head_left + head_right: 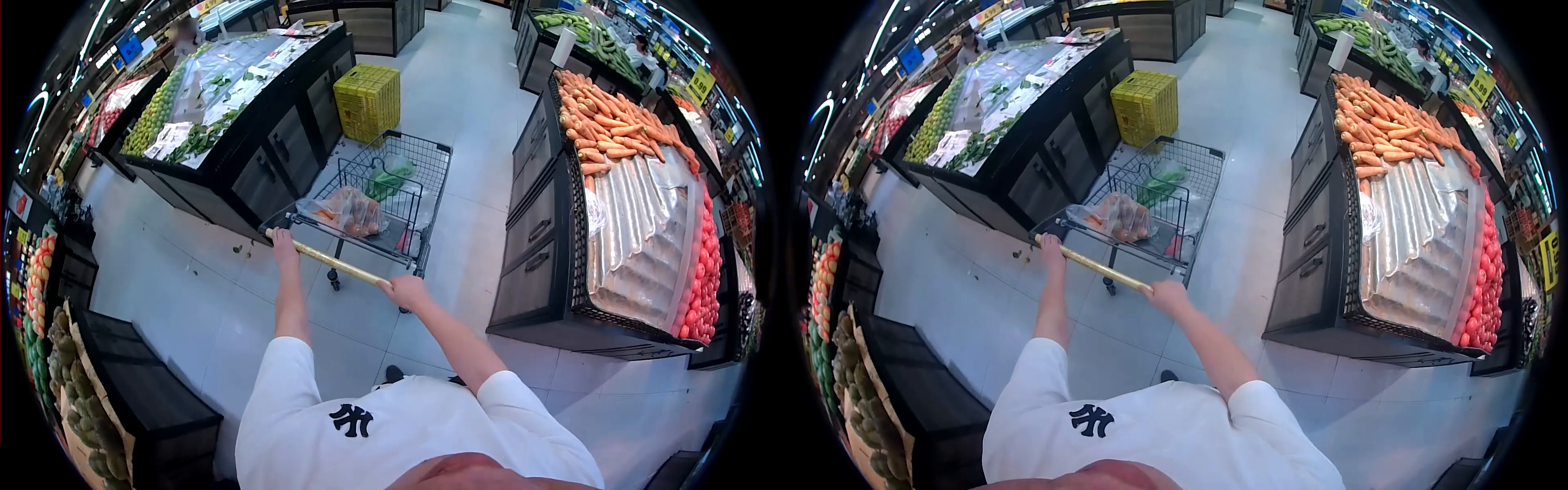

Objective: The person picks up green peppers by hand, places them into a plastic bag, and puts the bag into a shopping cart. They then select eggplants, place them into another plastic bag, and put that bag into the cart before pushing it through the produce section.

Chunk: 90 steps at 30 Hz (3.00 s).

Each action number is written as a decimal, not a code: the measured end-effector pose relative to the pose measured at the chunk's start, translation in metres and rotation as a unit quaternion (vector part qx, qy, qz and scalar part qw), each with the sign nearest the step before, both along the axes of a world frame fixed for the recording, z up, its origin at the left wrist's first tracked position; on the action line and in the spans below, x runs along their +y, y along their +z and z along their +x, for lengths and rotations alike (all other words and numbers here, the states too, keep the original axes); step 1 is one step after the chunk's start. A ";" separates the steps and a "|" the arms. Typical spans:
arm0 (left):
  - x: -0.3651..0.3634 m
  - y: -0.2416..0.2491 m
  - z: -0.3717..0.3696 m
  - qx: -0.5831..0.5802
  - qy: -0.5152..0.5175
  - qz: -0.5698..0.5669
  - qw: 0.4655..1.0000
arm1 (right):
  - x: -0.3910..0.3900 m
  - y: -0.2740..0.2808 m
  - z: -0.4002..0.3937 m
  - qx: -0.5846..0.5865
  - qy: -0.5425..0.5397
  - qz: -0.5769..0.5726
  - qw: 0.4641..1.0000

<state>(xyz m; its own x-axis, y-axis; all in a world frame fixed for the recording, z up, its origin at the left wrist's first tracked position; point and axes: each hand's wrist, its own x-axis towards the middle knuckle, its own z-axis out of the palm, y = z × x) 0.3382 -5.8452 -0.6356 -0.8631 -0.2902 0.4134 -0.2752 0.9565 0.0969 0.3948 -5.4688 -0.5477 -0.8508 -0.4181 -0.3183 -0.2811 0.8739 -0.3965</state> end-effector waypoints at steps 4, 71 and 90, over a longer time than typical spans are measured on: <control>-0.003 0.030 -0.028 -0.085 -0.023 -0.005 0.996 | -0.012 0.009 -0.015 -0.043 0.041 -0.017 0.998; 0.563 -0.176 -0.563 -0.593 -0.640 -0.134 0.469 | 0.221 -0.019 -0.350 0.286 -0.327 -0.165 0.886; 0.514 -0.144 -0.526 -0.614 -0.583 -0.042 0.530 | 0.221 -0.026 -0.359 0.184 -0.152 -0.057 0.969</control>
